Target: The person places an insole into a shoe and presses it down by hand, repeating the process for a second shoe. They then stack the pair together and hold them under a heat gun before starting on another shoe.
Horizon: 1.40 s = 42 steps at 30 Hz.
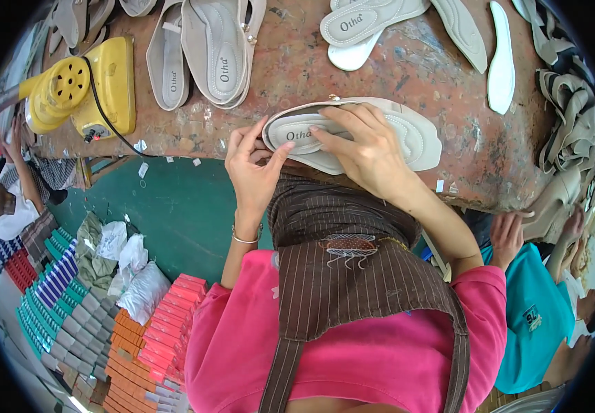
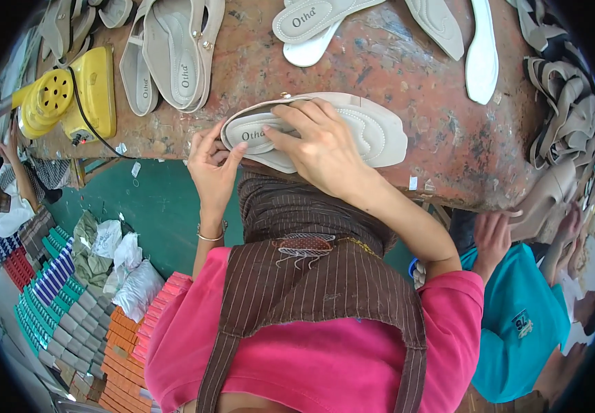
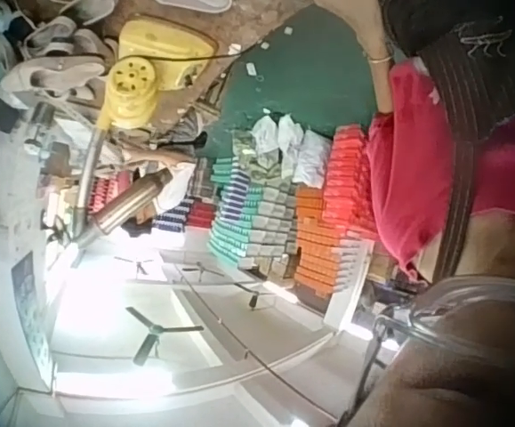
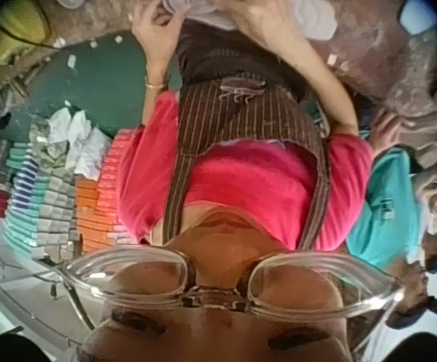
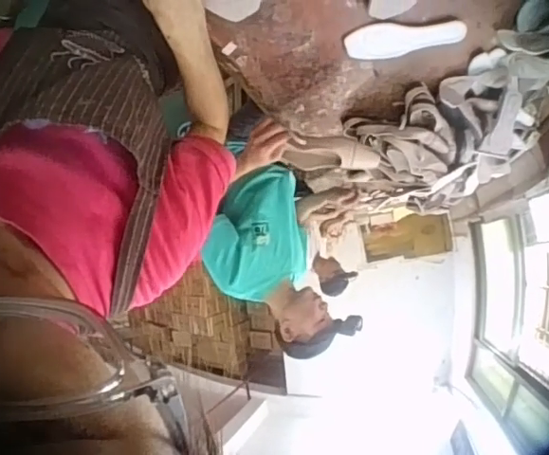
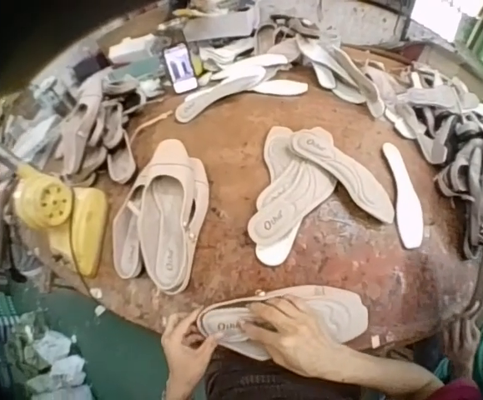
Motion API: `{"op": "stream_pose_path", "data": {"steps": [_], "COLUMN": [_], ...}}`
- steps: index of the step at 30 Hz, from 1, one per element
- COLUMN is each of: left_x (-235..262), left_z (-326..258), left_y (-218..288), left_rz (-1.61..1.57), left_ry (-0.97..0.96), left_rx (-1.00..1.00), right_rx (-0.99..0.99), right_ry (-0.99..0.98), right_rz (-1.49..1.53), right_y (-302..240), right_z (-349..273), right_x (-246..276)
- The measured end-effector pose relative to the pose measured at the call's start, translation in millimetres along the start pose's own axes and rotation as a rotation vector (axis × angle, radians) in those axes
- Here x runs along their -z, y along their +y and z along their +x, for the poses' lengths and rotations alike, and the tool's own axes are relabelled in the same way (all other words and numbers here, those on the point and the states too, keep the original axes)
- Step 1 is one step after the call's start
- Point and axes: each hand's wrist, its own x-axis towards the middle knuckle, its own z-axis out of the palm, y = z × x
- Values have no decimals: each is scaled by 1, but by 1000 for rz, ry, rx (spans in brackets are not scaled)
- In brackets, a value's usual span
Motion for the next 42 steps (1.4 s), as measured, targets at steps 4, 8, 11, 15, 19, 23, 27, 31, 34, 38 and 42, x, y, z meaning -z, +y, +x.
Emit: {"op": "stream_pose_path", "data": {"steps": [4,8,11,15,19,23,27,31,34,38,42], "left_x": [0,-3,-4,-7,-8,-10,-5,-12,-16,-50,-68], "left_z": [7,12,14,16,18,23,23,22,8,-30,-52], "left_y": [2,2,-4,-15,-9,-10,-7,2,6,31,53], "left_rz": [30,39,49,-33,93,159,173,265,211,367,584], "left_ry": [8,45,56,84,118,157,142,118,48,-351,-348], "left_rx": [35,70,45,26,-19,-73,11,-51,62,-87,-430], "right_rx": [-12,-11,-27,-24,212,232,22,-58,-175,-389,-580], "right_ry": [-4,-54,-105,-187,-243,-321,-283,-253,14,488,470], "right_rz": [-38,-57,-50,-48,86,65,-221,-271,-271,-445,428], "right_y": [-3,-3,-4,-3,9,1,-15,-19,-1,33,25], "right_z": [7,9,8,4,15,17,-5,-8,-4,18,18], "right_x": [-7,-9,-13,-18,-21,-28,-11,-9,11,47,70]}}
